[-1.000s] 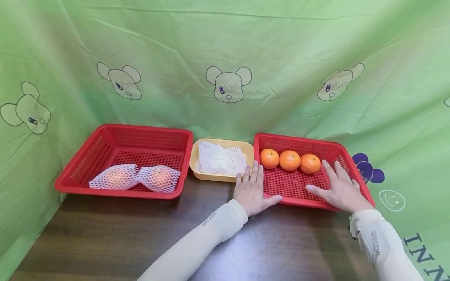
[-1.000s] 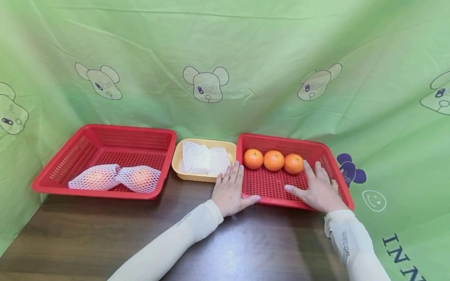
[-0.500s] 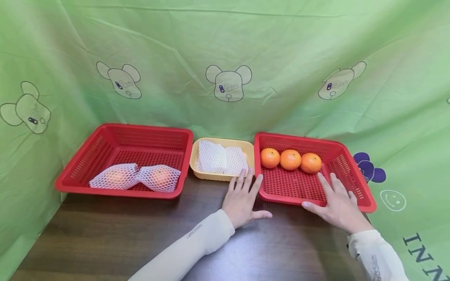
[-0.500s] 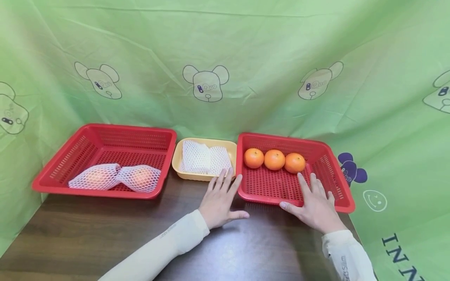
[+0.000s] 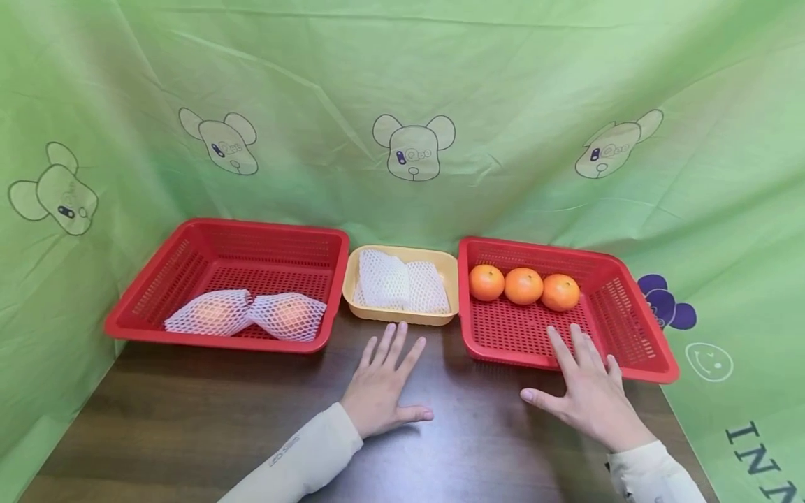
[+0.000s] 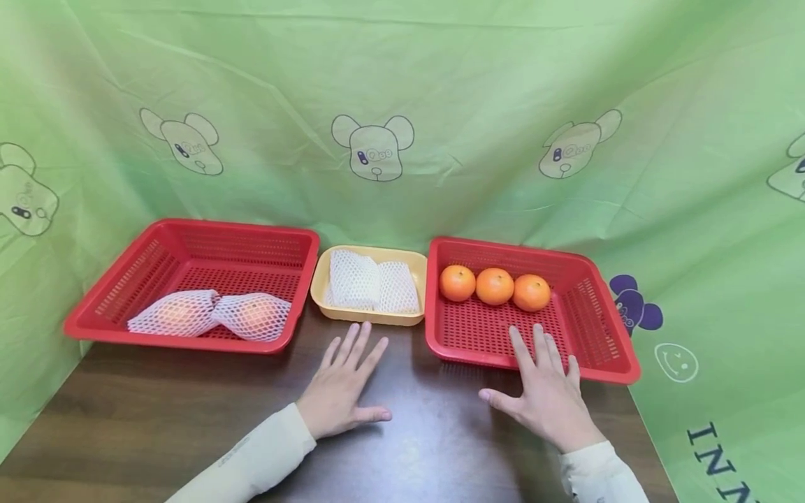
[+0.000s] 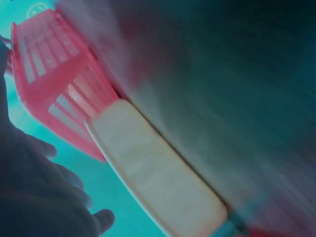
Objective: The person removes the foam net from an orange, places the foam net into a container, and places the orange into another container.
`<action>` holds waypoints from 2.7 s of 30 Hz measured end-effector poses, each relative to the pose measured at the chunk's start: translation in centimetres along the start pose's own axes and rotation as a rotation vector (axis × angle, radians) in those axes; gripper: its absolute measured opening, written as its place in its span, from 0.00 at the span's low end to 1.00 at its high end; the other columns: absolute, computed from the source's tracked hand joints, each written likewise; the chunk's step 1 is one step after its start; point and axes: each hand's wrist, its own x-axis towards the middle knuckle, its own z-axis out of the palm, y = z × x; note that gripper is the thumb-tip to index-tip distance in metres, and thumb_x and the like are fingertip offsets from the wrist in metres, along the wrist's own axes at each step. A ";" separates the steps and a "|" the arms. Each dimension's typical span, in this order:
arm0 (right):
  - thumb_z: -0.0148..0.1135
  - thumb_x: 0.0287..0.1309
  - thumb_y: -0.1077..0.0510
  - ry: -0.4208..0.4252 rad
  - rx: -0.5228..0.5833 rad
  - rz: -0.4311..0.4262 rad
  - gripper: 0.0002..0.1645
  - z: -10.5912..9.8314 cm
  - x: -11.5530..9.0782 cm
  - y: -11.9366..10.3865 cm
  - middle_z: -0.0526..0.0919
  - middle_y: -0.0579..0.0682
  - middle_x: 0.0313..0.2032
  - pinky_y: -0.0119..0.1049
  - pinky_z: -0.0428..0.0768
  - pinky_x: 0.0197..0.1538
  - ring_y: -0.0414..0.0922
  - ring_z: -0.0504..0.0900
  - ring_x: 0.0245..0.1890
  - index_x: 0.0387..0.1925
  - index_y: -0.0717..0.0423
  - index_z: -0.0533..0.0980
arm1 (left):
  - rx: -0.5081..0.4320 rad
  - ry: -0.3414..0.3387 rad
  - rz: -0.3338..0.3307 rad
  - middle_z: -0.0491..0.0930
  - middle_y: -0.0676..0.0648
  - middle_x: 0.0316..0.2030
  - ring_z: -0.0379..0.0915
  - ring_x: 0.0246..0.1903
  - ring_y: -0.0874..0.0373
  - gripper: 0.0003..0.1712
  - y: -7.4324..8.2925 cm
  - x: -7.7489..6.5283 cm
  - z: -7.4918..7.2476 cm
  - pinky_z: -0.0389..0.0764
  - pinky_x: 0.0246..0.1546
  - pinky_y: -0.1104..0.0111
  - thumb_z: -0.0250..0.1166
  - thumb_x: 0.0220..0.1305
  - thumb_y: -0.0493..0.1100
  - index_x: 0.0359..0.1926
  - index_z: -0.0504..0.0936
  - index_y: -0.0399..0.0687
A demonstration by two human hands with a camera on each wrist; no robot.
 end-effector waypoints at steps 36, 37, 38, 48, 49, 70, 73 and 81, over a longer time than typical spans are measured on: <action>0.71 0.45 0.25 0.001 0.038 -0.247 0.69 3.6 5.7 -11.6 0.47 0.69 0.76 0.74 0.44 0.67 0.65 0.48 0.75 0.79 0.53 0.54 | 0.082 0.064 -0.265 0.40 0.32 0.78 0.31 0.76 0.34 0.61 -15.1 -8.9 -10.3 0.42 0.68 0.34 0.65 0.59 0.73 0.80 0.50 0.47; 0.70 0.45 0.24 0.003 0.033 -0.262 0.68 3.7 6.1 -12.2 0.47 0.69 0.76 0.74 0.45 0.67 0.65 0.49 0.75 0.79 0.53 0.55 | 0.079 0.070 -0.276 0.40 0.32 0.78 0.31 0.76 0.34 0.61 -15.7 -9.0 -10.7 0.42 0.68 0.34 0.65 0.59 0.72 0.81 0.49 0.47; 0.70 0.45 0.24 0.004 0.029 -0.277 0.68 3.8 6.5 -12.8 0.47 0.69 0.76 0.74 0.45 0.67 0.65 0.49 0.75 0.79 0.53 0.55 | 0.075 0.077 -0.285 0.41 0.31 0.78 0.31 0.76 0.33 0.61 -16.3 -9.2 -11.0 0.42 0.68 0.34 0.65 0.60 0.71 0.81 0.48 0.46; 0.63 0.47 0.18 -0.065 0.019 -0.390 0.69 6.1 10.2 -20.4 0.46 0.65 0.77 0.69 0.47 0.69 0.62 0.49 0.76 0.80 0.48 0.52 | 0.027 -0.046 -0.399 0.33 0.28 0.77 0.27 0.75 0.30 0.62 -22.1 -9.5 -14.5 0.44 0.64 0.29 0.61 0.63 0.72 0.81 0.41 0.42; 0.62 0.47 0.18 -0.076 0.023 -0.394 0.69 6.4 10.6 -21.3 0.46 0.65 0.78 0.68 0.46 0.70 0.62 0.49 0.76 0.80 0.48 0.51 | 0.019 -0.071 -0.412 0.33 0.27 0.77 0.28 0.74 0.29 0.62 -22.6 -9.4 -14.7 0.45 0.63 0.29 0.61 0.64 0.71 0.81 0.40 0.42; 0.40 0.54 0.13 -0.047 -0.179 -0.215 0.70 11.3 12.6 -30.4 0.53 0.61 0.77 0.64 0.59 0.68 0.60 0.58 0.74 0.78 0.62 0.51 | -0.148 -0.406 -0.487 0.63 0.16 0.62 0.59 0.62 0.21 0.53 -26.6 -6.7 -14.7 0.66 0.59 0.37 0.68 0.62 0.54 0.72 0.53 0.22; 0.35 0.56 0.13 -0.044 -0.175 -0.198 0.69 11.5 12.6 -30.7 0.52 0.60 0.77 0.64 0.59 0.68 0.59 0.57 0.75 0.78 0.61 0.51 | -0.190 -0.413 -0.522 0.61 0.14 0.60 0.58 0.62 0.20 0.55 -26.7 -6.6 -14.3 0.67 0.57 0.36 0.70 0.58 0.54 0.72 0.51 0.27; 0.38 0.61 0.17 -0.031 -0.108 -0.168 0.65 11.7 12.9 -31.0 0.51 0.61 0.77 0.64 0.57 0.69 0.59 0.55 0.75 0.78 0.64 0.50 | -0.212 -0.368 -0.543 0.62 0.14 0.55 0.63 0.57 0.21 0.57 -27.3 -6.5 -13.3 0.71 0.53 0.37 0.75 0.51 0.54 0.71 0.53 0.32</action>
